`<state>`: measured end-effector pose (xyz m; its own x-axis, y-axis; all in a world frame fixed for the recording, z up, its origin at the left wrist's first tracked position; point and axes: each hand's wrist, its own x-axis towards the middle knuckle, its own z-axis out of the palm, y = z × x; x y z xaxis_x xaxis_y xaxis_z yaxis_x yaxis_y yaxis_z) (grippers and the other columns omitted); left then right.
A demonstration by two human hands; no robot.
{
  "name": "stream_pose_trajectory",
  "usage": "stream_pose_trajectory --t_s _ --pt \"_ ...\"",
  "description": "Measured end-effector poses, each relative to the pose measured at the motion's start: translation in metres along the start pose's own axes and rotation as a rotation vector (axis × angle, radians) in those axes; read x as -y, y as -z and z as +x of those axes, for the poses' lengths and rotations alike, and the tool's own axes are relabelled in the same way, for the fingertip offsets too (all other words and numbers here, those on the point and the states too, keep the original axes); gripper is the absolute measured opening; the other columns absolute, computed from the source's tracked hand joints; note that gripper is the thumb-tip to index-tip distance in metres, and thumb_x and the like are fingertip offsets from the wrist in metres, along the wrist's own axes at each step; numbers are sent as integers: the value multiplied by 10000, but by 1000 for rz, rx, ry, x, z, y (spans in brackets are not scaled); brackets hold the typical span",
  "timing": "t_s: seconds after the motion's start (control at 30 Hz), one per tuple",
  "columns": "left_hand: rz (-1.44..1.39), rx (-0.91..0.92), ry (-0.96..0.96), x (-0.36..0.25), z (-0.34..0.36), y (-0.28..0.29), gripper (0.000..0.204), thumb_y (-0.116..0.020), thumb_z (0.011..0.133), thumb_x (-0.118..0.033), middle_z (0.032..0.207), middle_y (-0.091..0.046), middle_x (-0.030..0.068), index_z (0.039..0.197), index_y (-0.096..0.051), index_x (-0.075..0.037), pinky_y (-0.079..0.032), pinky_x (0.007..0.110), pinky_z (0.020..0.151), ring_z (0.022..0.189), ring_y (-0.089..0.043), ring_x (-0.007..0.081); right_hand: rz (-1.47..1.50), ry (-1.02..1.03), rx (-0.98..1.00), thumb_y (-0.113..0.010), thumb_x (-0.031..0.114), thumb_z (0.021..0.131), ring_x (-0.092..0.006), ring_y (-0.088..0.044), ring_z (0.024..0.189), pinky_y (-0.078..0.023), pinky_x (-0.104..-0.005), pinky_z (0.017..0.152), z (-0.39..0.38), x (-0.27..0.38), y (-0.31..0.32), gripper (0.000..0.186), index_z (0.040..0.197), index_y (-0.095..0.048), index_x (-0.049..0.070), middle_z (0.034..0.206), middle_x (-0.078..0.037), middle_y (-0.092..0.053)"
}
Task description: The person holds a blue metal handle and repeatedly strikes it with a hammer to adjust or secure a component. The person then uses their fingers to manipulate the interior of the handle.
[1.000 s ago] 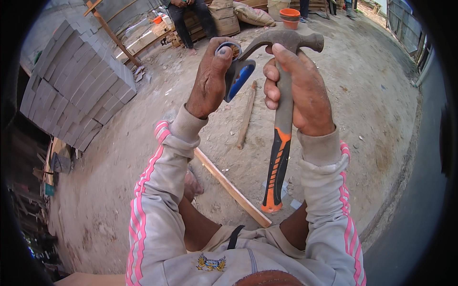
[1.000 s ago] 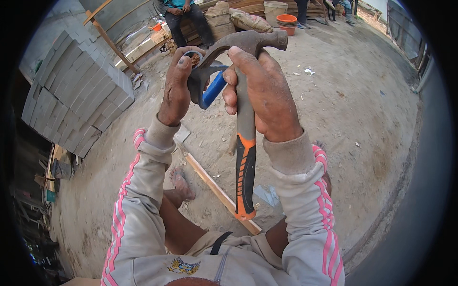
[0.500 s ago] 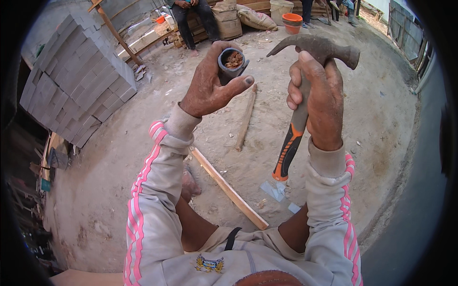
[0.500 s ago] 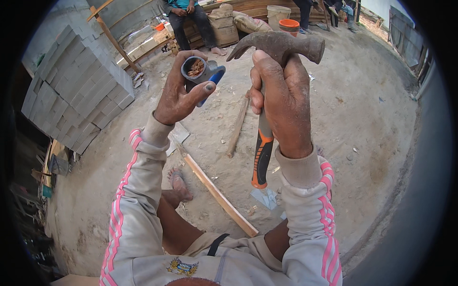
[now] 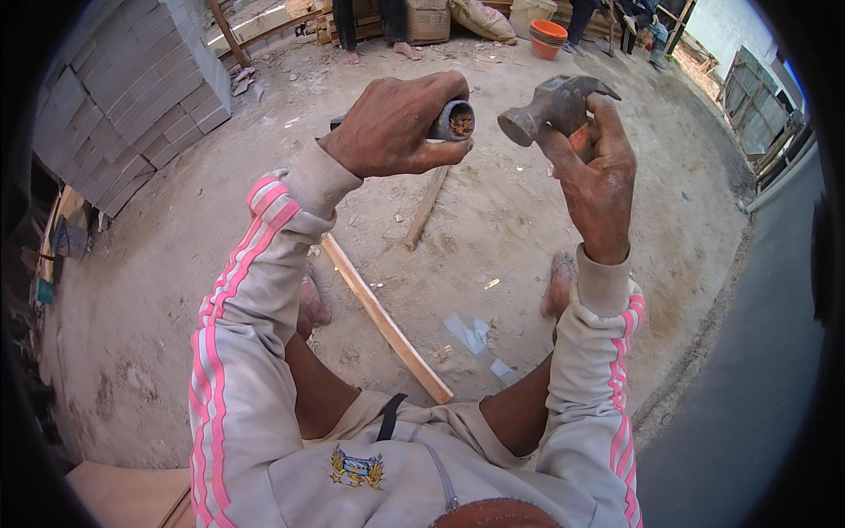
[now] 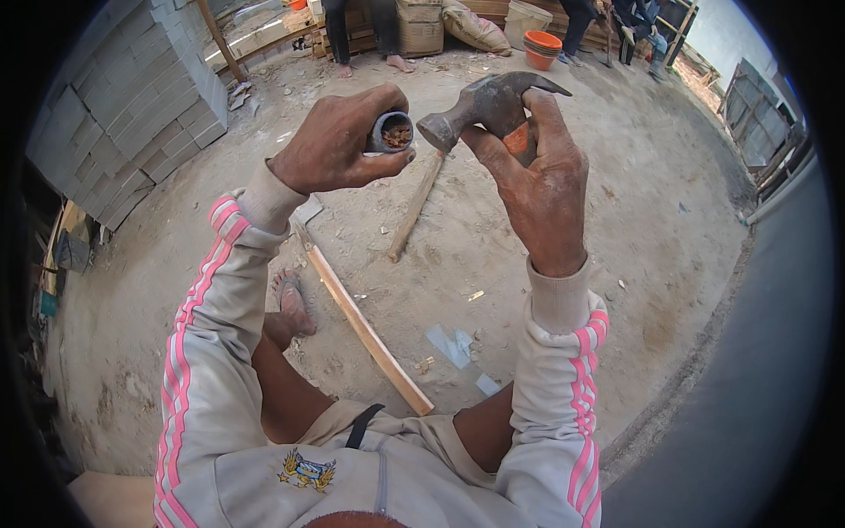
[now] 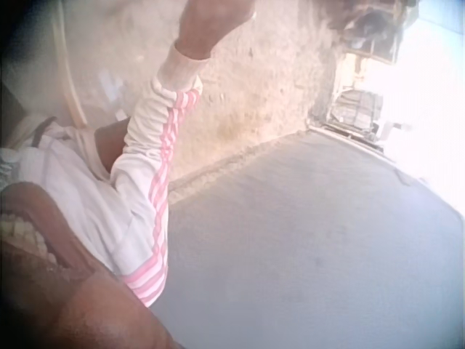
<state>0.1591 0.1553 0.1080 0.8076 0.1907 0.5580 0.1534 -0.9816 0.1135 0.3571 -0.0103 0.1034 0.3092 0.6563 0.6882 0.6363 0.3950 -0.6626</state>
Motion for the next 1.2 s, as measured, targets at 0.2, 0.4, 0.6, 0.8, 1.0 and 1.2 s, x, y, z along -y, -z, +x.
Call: stream_pose_trajectory --t_s 0.2,0.4,0.6,0.8,1.0,1.2 --pt "-82 132 -25 -10 -11 -8 433 -749 796 -237 872 -663 171 1130 -533 -65 -551 446 715 793 -698 365 -536 170 47 -803 285 877 -290 -732 909 -577 -396 749 -7 -10 0 457 1200 -672 -11 1030 -198 -721" --pt "-86 239 3 -8 -18 -16 416 -713 786 -248 820 -629 161 1102 -516 -62 -502 490 680 736 -639 397 -570 218 62 -799 272 862 -320 -730 900 -569 -408 784 -10 -2 -7 456 1201 -683 -10 1043 -198 -728" --pt "-66 226 -9 -2 -24 -19 402 -703 800 -247 798 -627 163 1095 -505 -60 -491 504 671 723 -635 413 -559 175 92 -801 244 853 -314 -734 894 -571 -406 785 -11 3 -12 421 1194 -694 22 1029 -170 -736" --pt "-75 289 93 -2 -24 -11 397 -712 812 -265 773 -627 165 1085 -511 -57 -498 513 674 728 -656 410 -608 173 43 -810 186 843 -303 -736 873 -572 -383 751 -17 9 -31 383 1176 -687 41 1012 -161 -737" --pt "-95 417 89 -6 -30 -11 368 -710 818 -273 797 -648 170 1072 -533 -74 -505 512 662 726 -669 411 -586 109 230 -801 232 842 -319 -733 879 -570 -403 762 -13 11 -21 395 1162 -695 25 1030 -174 -738" --pt "-115 533 86 -8 -41 -18 399 -713 805 -297 836 -666 163 1090 -542 -76 -519 506 689 760 -679 407 -547 70 401 -790 318 828 -356 -726 891 -566 -414 782 -12 -3 -16 490 1184 -706 -8 1014 -205 -738"
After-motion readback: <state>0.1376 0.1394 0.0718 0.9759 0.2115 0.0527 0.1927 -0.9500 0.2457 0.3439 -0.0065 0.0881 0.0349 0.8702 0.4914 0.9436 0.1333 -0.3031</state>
